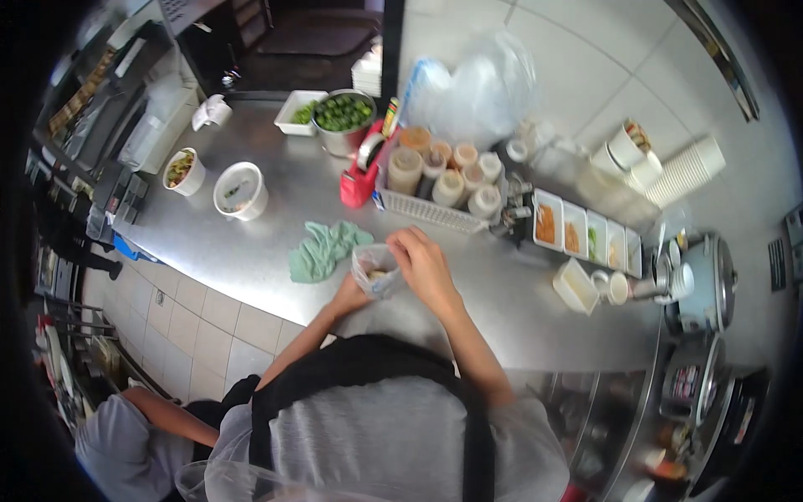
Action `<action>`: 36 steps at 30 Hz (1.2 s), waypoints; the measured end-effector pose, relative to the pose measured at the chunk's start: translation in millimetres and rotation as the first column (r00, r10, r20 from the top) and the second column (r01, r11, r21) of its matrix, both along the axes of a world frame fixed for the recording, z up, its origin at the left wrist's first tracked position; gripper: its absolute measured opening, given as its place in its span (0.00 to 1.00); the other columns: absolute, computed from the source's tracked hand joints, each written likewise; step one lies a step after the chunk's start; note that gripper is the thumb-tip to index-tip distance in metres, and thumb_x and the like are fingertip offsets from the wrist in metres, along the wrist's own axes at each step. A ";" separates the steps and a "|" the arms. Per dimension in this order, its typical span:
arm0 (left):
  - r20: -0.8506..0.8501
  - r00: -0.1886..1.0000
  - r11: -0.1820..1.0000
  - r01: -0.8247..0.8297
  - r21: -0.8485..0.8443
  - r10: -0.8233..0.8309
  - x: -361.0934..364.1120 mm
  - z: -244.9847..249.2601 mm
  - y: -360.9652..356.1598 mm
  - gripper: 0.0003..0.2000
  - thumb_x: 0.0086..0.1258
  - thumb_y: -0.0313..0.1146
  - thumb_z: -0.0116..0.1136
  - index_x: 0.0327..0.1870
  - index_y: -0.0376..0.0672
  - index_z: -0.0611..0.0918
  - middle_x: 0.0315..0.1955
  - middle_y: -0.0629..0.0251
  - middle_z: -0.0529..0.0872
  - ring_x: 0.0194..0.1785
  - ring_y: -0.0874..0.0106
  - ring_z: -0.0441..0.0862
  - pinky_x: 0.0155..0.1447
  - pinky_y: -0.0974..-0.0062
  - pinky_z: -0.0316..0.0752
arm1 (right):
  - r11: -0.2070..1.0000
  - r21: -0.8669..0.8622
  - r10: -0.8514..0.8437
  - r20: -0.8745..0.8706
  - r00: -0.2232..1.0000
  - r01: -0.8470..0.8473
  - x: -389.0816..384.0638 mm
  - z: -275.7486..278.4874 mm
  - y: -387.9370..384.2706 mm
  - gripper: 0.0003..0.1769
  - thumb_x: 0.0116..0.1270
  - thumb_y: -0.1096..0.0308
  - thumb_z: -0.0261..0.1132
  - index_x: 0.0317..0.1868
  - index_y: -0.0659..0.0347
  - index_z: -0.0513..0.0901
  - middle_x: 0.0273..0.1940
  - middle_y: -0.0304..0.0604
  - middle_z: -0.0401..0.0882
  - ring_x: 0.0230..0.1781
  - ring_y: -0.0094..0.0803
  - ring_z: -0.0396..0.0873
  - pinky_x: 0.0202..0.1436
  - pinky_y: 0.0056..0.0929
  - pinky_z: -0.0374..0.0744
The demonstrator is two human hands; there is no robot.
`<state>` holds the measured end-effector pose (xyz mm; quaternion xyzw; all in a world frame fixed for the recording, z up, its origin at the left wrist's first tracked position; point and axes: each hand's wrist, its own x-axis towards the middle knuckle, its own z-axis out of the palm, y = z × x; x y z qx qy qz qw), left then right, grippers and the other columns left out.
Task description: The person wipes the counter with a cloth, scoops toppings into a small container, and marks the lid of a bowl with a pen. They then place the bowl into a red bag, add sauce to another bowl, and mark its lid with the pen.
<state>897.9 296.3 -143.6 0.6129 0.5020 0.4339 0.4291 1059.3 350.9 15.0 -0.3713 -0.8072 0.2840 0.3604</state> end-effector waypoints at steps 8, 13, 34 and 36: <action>-0.173 0.985 0.979 0.018 0.204 0.018 -4.7 -12.2 0.0 0.28 0.45 0.46 0.70 0.48 0.43 0.79 0.50 0.55 0.78 0.56 0.54 0.70 0.62 0.58 0.61 | 0.870 0.378 0.071 0.537 0.840 -0.316 -37.0 -6.9 -1.9 0.10 0.50 0.72 0.62 0.35 0.53 0.82 0.61 0.46 0.64 0.69 0.46 0.50 0.67 0.67 0.36; -0.340 0.939 0.954 0.059 0.294 0.046 -7.3 -14.2 -3.3 0.37 0.41 0.54 0.71 0.54 0.44 0.77 0.54 0.55 0.74 0.62 0.55 0.63 0.70 0.55 0.48 | 0.879 0.271 0.150 0.624 0.767 -0.392 -52.8 -3.4 16.0 0.03 0.51 0.68 0.65 0.28 0.53 0.83 0.55 0.41 0.70 0.69 0.41 0.52 0.68 0.66 0.35; -0.443 0.888 0.934 0.049 0.354 0.121 -3.2 -18.8 -4.2 0.35 0.43 0.61 0.66 0.51 0.47 0.80 0.53 0.59 0.77 0.63 0.56 0.62 0.70 0.48 0.41 | 0.950 0.154 0.173 0.464 0.869 -0.272 7.8 11.7 -1.6 0.14 0.57 0.58 0.65 0.39 0.58 0.81 0.34 0.41 0.81 0.26 0.39 0.78 0.33 0.32 0.77; -0.481 0.870 0.937 0.072 0.341 0.108 -1.7 -17.0 -3.6 0.34 0.43 0.59 0.67 0.50 0.47 0.80 0.50 0.59 0.79 0.62 0.55 0.63 0.69 0.47 0.41 | 0.949 -0.079 0.297 0.550 0.780 -0.306 2.2 -9.8 -13.7 0.14 0.58 0.59 0.65 0.41 0.57 0.81 0.37 0.43 0.81 0.25 0.39 0.79 0.32 0.33 0.77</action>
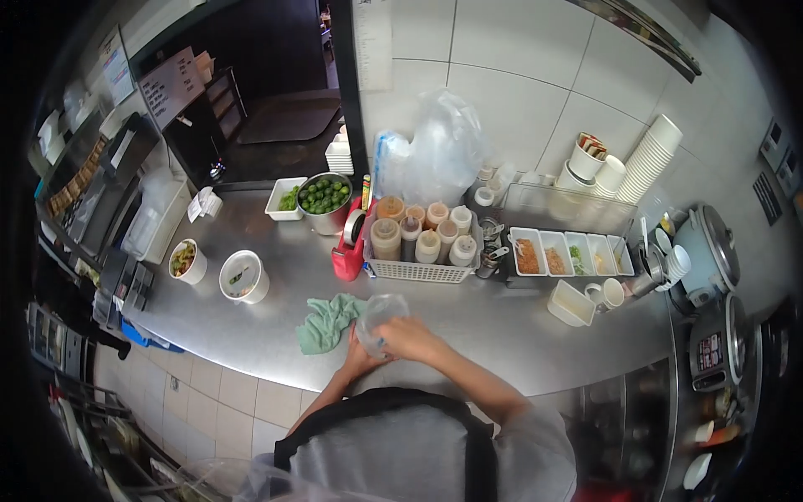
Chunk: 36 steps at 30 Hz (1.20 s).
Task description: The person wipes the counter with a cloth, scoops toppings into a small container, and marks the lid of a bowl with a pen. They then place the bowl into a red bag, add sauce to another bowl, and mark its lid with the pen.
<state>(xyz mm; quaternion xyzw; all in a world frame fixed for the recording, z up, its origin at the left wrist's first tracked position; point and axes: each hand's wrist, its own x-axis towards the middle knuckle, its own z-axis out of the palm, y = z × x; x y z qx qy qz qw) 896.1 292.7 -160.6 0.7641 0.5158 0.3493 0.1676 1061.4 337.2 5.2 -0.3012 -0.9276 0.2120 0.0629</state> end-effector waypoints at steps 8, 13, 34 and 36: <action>0.109 0.993 0.999 -0.050 -0.006 0.050 2.9 22.0 -3.7 0.31 0.44 0.57 0.67 0.48 0.46 0.81 0.49 0.61 0.81 0.61 0.53 0.64 0.70 0.47 0.41 | 0.909 -0.369 -0.346 -0.412 0.843 0.193 17.8 69.6 -7.1 0.14 0.60 0.59 0.63 0.44 0.55 0.81 0.39 0.46 0.83 0.32 0.43 0.81 0.35 0.36 0.77; 0.073 0.997 0.996 0.030 -0.086 -0.024 -3.4 2.0 -1.0 0.31 0.45 0.58 0.67 0.49 0.49 0.81 0.50 0.61 0.80 0.64 0.52 0.61 0.70 0.47 0.38 | 0.923 -0.344 0.147 -0.099 0.984 -0.172 14.3 67.8 -4.1 0.13 0.61 0.64 0.61 0.47 0.55 0.80 0.45 0.45 0.80 0.36 0.44 0.80 0.37 0.37 0.76; 0.113 0.994 0.997 -0.003 -0.083 0.012 -0.8 -0.1 -1.2 0.32 0.44 0.55 0.69 0.51 0.49 0.80 0.54 0.60 0.77 0.66 0.54 0.57 0.71 0.50 0.37 | 0.960 -0.140 -0.267 -0.215 0.939 0.241 30.7 32.6 42.5 0.18 0.57 0.68 0.65 0.48 0.60 0.77 0.44 0.48 0.78 0.28 0.36 0.79 0.28 0.32 0.77; 0.080 0.997 0.995 0.016 -0.102 -0.008 0.0 5.7 -1.2 0.33 0.44 0.57 0.68 0.52 0.50 0.80 0.54 0.59 0.76 0.67 0.54 0.56 0.71 0.50 0.37 | 0.925 -0.225 -0.378 -0.482 0.790 0.305 40.5 72.8 21.4 0.18 0.58 0.69 0.64 0.50 0.60 0.76 0.42 0.47 0.79 0.27 0.32 0.79 0.27 0.27 0.76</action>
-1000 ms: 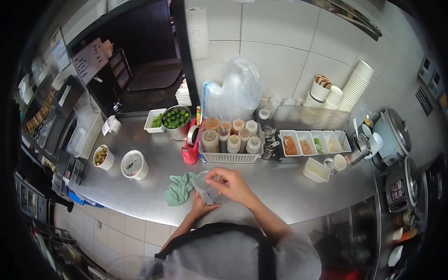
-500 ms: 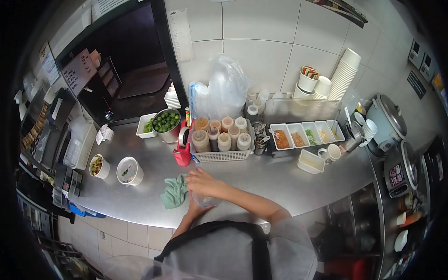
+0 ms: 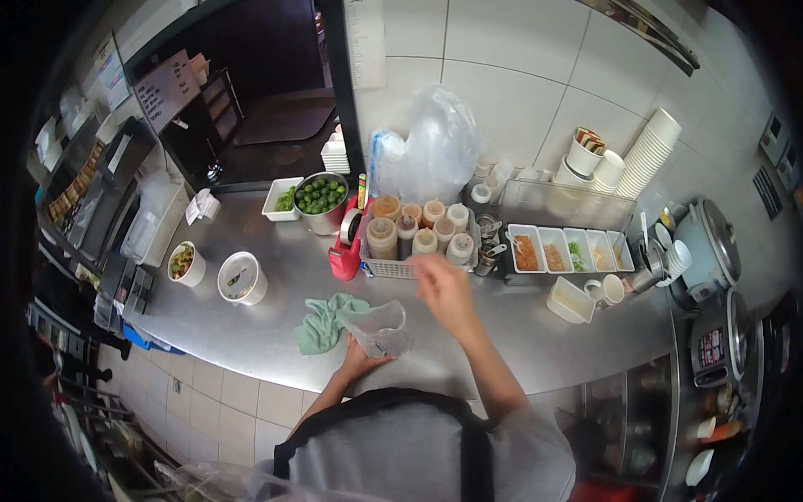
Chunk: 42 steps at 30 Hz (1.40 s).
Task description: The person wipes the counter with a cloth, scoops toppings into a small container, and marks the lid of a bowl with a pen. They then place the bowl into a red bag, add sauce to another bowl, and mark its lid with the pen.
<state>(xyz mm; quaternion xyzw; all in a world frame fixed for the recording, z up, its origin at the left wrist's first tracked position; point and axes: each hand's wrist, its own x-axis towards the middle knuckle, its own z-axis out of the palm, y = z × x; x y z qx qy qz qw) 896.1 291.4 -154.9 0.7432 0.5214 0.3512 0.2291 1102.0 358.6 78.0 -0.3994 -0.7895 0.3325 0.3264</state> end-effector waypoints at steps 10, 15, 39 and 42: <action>-0.101 0.994 0.998 0.024 -0.055 -0.030 -5.5 -0.7 -2.7 0.36 0.46 0.58 0.66 0.56 0.48 0.76 0.59 0.55 0.71 0.68 0.53 0.55 0.71 0.49 0.35 | 0.961 -0.175 0.110 -0.475 0.873 -0.216 27.7 -16.8 -19.3 0.18 0.57 0.71 0.65 0.49 0.62 0.78 0.41 0.47 0.80 0.40 0.38 0.80 0.44 0.33 0.77; 0.220 0.972 0.993 0.098 -0.064 -0.082 -13.1 14.4 1.5 0.38 0.48 0.53 0.67 0.60 0.44 0.71 0.60 0.54 0.69 0.66 0.54 0.60 0.69 0.57 0.48 | 0.989 -0.026 0.147 0.172 0.974 -0.145 61.6 -64.7 10.0 0.37 0.53 0.64 0.70 0.62 0.63 0.66 0.58 0.53 0.67 0.56 0.44 0.69 0.59 0.38 0.68; 0.705 0.697 0.948 0.123 -0.293 0.127 32.9 27.5 34.7 0.26 0.51 0.26 0.64 0.53 0.38 0.71 0.44 0.62 0.77 0.48 0.70 0.74 0.51 0.71 0.71 | 0.743 -0.406 0.224 -0.599 0.769 -0.532 -69.8 -121.3 15.8 0.15 0.58 0.78 0.62 0.45 0.60 0.71 0.53 0.44 0.73 0.54 0.28 0.71 0.56 0.28 0.69; 0.546 0.820 0.899 0.096 -0.428 0.172 29.6 25.8 37.9 0.23 0.51 0.26 0.62 0.51 0.38 0.72 0.42 0.63 0.78 0.47 0.70 0.75 0.50 0.72 0.71 | 0.752 -0.375 0.296 -0.543 0.786 -0.542 -65.9 -124.4 21.4 0.18 0.59 0.74 0.62 0.49 0.60 0.70 0.50 0.47 0.75 0.57 0.32 0.69 0.60 0.31 0.67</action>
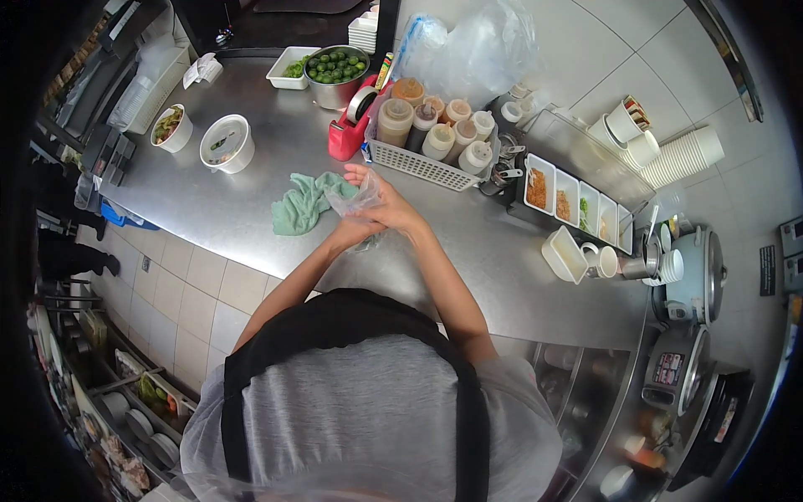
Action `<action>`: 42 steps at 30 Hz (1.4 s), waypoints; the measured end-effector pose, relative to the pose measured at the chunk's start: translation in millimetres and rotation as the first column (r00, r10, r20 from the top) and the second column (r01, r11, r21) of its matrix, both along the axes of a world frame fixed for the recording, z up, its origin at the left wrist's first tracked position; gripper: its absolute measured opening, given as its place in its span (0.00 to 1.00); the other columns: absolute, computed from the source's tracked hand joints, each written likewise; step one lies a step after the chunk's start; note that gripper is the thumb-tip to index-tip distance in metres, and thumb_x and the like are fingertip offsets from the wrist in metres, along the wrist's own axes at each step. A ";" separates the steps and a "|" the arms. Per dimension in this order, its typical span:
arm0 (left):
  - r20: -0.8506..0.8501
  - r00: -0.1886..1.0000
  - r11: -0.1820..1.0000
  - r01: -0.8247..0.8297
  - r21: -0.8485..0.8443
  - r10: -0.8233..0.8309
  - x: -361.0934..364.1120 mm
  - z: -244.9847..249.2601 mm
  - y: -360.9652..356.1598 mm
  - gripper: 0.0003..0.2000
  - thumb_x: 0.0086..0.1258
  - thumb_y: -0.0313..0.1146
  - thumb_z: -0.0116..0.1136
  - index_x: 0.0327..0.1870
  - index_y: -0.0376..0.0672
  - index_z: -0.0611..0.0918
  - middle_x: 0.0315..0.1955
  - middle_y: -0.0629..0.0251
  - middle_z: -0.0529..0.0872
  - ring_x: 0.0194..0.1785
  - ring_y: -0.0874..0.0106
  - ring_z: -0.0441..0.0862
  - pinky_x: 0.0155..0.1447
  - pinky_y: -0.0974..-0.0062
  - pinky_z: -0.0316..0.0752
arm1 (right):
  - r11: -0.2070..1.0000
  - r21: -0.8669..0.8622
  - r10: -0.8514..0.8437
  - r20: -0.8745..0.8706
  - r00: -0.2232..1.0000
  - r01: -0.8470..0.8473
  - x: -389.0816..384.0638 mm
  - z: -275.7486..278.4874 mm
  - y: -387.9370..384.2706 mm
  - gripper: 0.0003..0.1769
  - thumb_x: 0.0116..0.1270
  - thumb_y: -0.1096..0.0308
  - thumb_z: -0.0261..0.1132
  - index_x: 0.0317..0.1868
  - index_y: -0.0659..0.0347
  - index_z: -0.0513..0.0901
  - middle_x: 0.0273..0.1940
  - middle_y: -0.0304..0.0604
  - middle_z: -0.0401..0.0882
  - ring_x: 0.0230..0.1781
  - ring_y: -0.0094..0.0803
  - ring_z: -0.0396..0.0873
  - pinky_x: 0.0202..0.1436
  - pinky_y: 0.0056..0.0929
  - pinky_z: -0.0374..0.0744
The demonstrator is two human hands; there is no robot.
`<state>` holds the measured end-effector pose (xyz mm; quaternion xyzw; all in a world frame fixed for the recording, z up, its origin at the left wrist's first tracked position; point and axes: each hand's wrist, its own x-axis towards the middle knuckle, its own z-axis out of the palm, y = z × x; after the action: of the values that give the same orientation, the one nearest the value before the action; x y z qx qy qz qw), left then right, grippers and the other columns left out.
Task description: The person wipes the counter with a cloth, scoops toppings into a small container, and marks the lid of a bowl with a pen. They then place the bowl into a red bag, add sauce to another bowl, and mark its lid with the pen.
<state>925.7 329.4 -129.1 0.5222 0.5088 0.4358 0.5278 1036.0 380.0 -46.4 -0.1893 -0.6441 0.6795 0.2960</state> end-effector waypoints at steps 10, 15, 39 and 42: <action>-0.044 0.994 0.978 -0.088 0.188 0.098 3.6 -18.8 4.3 0.19 0.53 0.29 0.67 0.46 0.38 0.78 0.34 0.68 0.79 0.39 0.76 0.76 0.44 0.75 0.71 | 0.870 -0.475 -0.213 -0.125 0.969 0.130 7.2 -13.1 1.3 0.10 0.64 0.65 0.57 0.43 0.56 0.70 0.34 0.45 0.76 0.34 0.34 0.76 0.52 0.39 0.73; -0.104 0.994 0.994 0.055 0.096 -0.045 0.4 16.1 -4.9 0.17 0.52 0.37 0.71 0.39 0.37 0.81 0.26 0.68 0.81 0.31 0.77 0.75 0.38 0.75 0.71 | 0.639 -0.767 -0.515 -0.376 0.770 0.052 30.8 -54.6 17.5 0.14 0.56 0.73 0.56 0.45 0.55 0.69 0.26 0.41 0.68 0.25 0.31 0.68 0.46 0.41 0.73; -0.573 0.748 0.850 0.023 0.526 0.334 8.5 6.2 -8.2 0.16 0.61 0.41 0.57 0.46 0.44 0.76 0.24 0.60 0.82 0.31 0.58 0.79 0.43 0.63 0.66 | 0.946 0.161 -0.320 0.296 0.900 0.283 53.4 -34.7 -16.1 0.16 0.64 0.67 0.54 0.50 0.58 0.79 0.55 0.43 0.73 0.66 0.35 0.59 0.68 0.56 0.44; -0.586 0.762 0.873 0.055 0.485 0.277 -1.4 35.4 -21.4 0.14 0.64 0.43 0.55 0.44 0.44 0.76 0.28 0.59 0.80 0.35 0.61 0.76 0.44 0.66 0.63 | 0.712 0.702 -0.473 0.444 0.761 0.033 59.4 -23.1 -24.1 0.15 0.60 0.71 0.55 0.48 0.57 0.79 0.50 0.41 0.75 0.64 0.36 0.61 0.65 0.66 0.39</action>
<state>924.3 308.0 -93.7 0.7191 0.5657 0.3744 0.1510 1095.4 356.0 -69.5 -0.3680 -0.8641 0.2630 0.2207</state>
